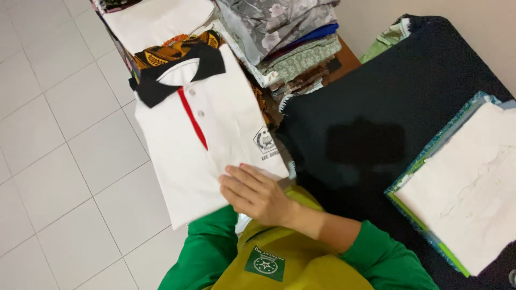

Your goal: Picking up folded clothes from a stack, placing them on a workspace, and spraying them with fabric perfume or freshener.

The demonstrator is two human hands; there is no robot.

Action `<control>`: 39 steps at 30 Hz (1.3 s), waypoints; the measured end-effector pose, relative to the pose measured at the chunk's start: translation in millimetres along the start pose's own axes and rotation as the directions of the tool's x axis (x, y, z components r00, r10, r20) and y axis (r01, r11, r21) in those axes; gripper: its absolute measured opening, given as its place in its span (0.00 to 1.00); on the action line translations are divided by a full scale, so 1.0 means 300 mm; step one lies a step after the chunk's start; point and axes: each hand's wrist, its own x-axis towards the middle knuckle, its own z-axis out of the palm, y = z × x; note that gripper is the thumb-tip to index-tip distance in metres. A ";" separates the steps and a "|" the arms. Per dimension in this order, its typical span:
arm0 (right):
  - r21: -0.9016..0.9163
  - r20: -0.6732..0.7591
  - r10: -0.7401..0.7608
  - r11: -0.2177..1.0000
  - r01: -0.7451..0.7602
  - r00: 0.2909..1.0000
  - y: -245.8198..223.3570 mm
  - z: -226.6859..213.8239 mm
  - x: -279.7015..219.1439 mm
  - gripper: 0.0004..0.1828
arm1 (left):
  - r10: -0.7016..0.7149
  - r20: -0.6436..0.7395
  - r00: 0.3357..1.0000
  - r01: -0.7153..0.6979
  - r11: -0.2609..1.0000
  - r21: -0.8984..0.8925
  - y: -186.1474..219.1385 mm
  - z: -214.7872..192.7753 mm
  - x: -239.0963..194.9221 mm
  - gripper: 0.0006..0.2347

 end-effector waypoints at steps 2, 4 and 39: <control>-0.006 -0.006 0.003 1.000 -0.003 1.000 -0.020 0.008 -0.050 0.15 | -0.028 0.013 1.000 0.028 0.999 0.016 -0.028 0.030 -0.005 0.23; -0.011 -0.014 0.008 1.000 -0.008 1.000 -0.037 0.012 -0.092 0.15 | -0.059 0.024 0.998 0.058 0.998 0.035 -0.057 0.048 -0.017 0.22; 0.725 -0.517 0.816 0.258 -0.638 -0.258 0.015 -0.875 -1.175 0.46 | -0.857 0.270 0.438 0.750 0.514 0.417 -1.531 0.774 -0.468 0.19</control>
